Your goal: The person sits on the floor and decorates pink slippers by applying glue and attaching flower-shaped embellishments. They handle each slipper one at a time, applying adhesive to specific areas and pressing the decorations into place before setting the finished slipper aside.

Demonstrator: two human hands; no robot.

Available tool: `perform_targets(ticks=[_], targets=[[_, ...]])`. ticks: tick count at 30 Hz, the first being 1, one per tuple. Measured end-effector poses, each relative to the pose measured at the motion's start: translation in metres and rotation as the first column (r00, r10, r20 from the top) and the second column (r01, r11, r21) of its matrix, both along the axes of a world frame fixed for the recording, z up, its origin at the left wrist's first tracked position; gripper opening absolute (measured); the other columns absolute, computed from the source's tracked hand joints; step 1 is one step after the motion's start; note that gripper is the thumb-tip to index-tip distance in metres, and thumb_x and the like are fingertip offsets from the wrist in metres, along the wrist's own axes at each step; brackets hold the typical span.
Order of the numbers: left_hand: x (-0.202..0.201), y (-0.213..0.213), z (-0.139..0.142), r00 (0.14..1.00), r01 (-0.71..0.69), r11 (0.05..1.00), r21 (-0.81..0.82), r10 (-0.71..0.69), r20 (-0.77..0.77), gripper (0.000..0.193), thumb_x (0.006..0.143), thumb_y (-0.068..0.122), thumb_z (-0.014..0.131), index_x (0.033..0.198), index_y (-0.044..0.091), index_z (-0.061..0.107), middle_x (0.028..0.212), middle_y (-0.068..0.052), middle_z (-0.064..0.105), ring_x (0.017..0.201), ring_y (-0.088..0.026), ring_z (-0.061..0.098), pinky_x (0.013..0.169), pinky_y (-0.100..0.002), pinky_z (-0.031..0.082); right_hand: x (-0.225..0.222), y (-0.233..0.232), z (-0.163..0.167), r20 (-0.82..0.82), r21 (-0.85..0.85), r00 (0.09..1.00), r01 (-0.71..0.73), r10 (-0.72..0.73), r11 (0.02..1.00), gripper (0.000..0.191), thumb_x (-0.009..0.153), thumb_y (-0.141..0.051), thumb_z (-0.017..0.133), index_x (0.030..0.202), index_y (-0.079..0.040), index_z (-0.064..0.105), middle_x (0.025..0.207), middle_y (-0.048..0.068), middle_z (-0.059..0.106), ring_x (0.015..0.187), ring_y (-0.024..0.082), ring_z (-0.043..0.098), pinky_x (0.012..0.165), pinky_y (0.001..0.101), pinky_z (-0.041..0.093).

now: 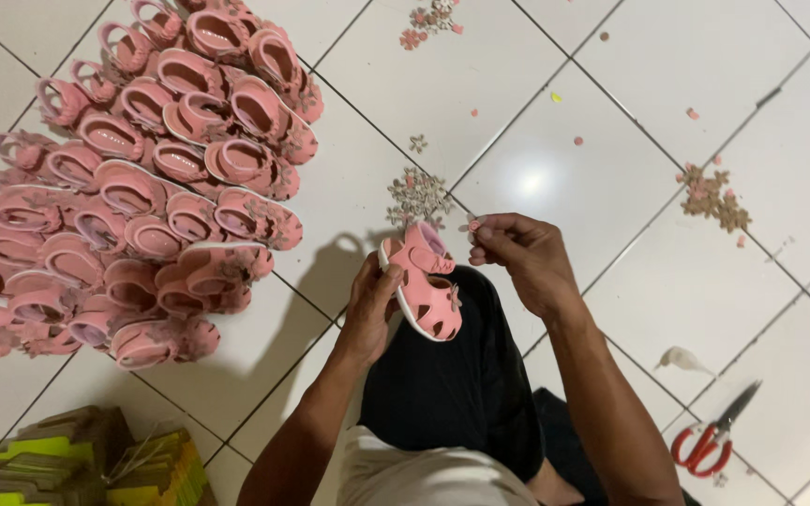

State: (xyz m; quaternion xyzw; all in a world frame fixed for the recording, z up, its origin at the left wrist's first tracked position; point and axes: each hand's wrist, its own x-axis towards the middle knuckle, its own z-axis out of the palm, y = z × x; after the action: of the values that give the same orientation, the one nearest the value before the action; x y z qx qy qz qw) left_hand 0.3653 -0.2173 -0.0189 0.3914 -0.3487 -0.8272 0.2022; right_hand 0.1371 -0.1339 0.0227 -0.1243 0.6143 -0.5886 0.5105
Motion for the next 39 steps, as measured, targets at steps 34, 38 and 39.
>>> perform_targets(ticks=[34, 38, 39], targets=[[0.013, 0.148, 0.086, 0.899, 0.350, 0.829, -0.436, -0.428, -0.092, 0.063, 0.097, 0.044, 0.070, 0.137, -0.001, 0.050, 0.116, -0.011, 0.064, 0.106, -0.015, 0.063, 0.096, -0.031, 0.052, 0.087, 0.223, 0.104, -0.460, 0.014, 0.888, -0.011, 0.017, 1.000, 0.015, 0.092, -0.013, 0.078, 0.093, 0.001, 0.072, 0.078, 0.003, 0.070, 0.066, 0.005, 0.060, 0.057, 0.0210, 0.050], [0.014, 0.148, 0.089, 0.893, 0.354, 0.826, -0.438, -0.438, -0.104, 0.068, 0.096, 0.047, 0.072, 0.138, -0.002, 0.049, 0.121, -0.012, 0.063, 0.113, -0.016, 0.062, 0.101, -0.032, 0.051, 0.085, 0.222, 0.106, -0.439, 0.006, 0.898, -0.011, 0.012, 1.000, 0.014, 0.091, -0.012, 0.078, 0.090, 0.001, 0.072, 0.074, 0.002, 0.069, 0.063, 0.005, 0.058, 0.054, 0.0209, 0.047], [0.015, 0.148, 0.089, 0.892, 0.359, 0.825, -0.436, -0.441, -0.099, 0.069, 0.096, 0.047, 0.072, 0.138, -0.002, 0.048, 0.121, -0.013, 0.063, 0.113, -0.016, 0.062, 0.101, -0.032, 0.051, 0.085, 0.222, 0.107, -0.426, -0.008, 0.905, -0.011, 0.006, 1.000, 0.014, 0.091, -0.012, 0.078, 0.089, 0.000, 0.071, 0.074, 0.002, 0.069, 0.063, 0.004, 0.058, 0.054, 0.0208, 0.047]])
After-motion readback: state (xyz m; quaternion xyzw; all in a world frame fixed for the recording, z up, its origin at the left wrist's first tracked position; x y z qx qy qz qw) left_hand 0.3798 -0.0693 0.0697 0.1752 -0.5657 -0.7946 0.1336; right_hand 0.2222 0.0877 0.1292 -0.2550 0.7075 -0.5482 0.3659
